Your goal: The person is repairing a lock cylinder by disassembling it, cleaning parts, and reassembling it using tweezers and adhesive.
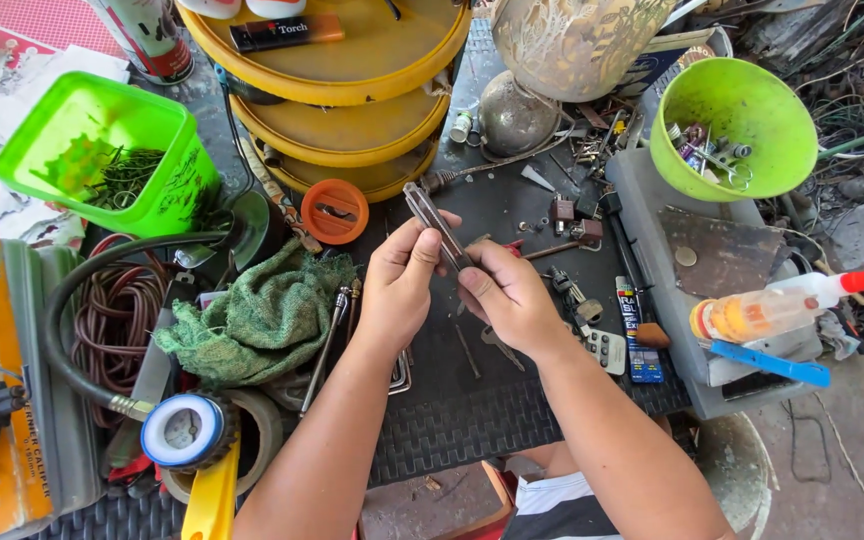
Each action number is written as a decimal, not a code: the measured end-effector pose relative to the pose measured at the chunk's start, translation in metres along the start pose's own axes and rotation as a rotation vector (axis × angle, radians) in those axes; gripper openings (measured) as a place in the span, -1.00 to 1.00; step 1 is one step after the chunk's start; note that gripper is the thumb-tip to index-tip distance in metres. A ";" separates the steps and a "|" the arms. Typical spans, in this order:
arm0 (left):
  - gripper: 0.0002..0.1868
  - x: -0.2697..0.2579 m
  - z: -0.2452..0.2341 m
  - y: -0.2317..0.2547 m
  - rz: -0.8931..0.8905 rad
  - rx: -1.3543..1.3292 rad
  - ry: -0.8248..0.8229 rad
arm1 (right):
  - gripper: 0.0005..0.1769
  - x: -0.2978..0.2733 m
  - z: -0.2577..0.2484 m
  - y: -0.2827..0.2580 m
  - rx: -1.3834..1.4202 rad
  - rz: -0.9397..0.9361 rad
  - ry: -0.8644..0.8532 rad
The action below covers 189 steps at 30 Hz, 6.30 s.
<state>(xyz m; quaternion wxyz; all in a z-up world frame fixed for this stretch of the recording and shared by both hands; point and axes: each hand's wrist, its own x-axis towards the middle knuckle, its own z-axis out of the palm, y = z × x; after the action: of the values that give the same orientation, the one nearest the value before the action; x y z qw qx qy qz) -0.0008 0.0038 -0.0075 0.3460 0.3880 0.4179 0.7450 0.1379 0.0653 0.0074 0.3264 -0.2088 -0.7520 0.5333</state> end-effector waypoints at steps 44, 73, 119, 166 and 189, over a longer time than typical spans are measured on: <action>-0.66 -0.009 0.009 0.004 -0.104 -0.281 -0.169 | -0.62 -0.009 0.016 0.011 0.514 0.001 0.025; -0.75 -0.001 0.002 0.008 0.027 -0.004 0.019 | -0.79 -0.004 0.009 0.013 0.197 -0.053 0.029; -0.60 -0.016 -0.015 -0.005 0.206 0.775 -0.109 | -0.65 -0.222 -0.254 -0.017 -1.565 -0.323 0.235; -0.81 -0.003 0.000 -0.003 0.327 0.718 -0.115 | -0.57 -0.142 -0.114 -0.036 -1.304 -0.215 -0.102; -0.74 -0.004 0.003 0.007 0.194 0.820 -0.228 | -0.57 -0.127 -0.113 -0.112 -1.287 -0.148 -0.104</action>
<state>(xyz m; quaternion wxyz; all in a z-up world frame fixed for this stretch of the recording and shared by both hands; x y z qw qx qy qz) 0.0025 -0.0013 -0.0013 0.1355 0.6106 0.6000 0.4987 0.3118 0.0178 0.1035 0.1349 -0.2841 -0.9485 -0.0383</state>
